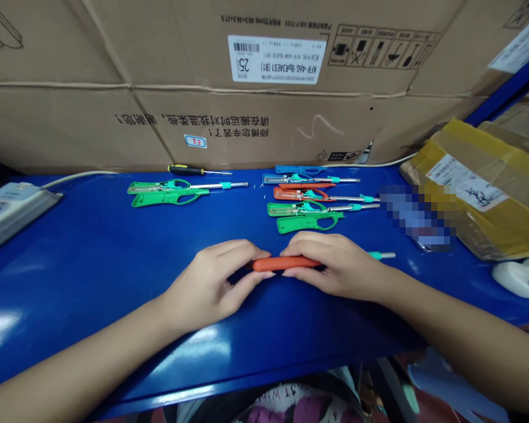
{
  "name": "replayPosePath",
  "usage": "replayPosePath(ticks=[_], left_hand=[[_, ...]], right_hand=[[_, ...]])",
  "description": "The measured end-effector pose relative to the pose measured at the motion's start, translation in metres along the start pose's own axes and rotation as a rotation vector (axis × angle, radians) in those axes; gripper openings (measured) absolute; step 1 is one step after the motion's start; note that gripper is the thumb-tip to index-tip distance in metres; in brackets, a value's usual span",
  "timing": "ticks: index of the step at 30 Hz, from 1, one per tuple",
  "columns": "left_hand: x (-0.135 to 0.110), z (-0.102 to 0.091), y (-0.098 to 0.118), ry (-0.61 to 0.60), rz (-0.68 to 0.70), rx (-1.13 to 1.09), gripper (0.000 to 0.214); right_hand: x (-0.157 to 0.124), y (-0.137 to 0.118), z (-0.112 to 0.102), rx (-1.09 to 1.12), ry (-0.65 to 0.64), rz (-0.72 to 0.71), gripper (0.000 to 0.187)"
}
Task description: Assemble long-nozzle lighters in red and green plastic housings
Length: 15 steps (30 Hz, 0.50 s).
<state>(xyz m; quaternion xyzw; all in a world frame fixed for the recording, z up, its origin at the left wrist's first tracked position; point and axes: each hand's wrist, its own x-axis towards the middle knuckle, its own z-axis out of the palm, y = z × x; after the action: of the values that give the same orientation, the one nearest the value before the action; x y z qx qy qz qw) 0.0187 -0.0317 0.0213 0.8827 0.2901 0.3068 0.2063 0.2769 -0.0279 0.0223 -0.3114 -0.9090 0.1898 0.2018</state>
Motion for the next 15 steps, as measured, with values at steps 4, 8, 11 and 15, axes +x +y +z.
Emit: replayPosePath(ticks=[4,8,11,15], left_hand=[[0.000,-0.013,-0.010,-0.032,-0.024,0.048,0.015],[0.002,-0.022,-0.019,-0.035,-0.016,0.084,0.017],[0.003,-0.021,-0.022,-0.082,-0.018,0.091,0.019],[0.004,-0.011,-0.022,-0.195,0.035,0.155,0.026]], right_hand=[[-0.002,0.011,-0.008,0.024,-0.044,0.003,0.026],[-0.005,0.016,-0.016,-0.047,-0.049,-0.001,0.026],[-0.005,0.015,-0.015,-0.083,-0.063,0.014,0.027],[-0.004,0.011,-0.007,-0.139,-0.053,0.019,0.026]])
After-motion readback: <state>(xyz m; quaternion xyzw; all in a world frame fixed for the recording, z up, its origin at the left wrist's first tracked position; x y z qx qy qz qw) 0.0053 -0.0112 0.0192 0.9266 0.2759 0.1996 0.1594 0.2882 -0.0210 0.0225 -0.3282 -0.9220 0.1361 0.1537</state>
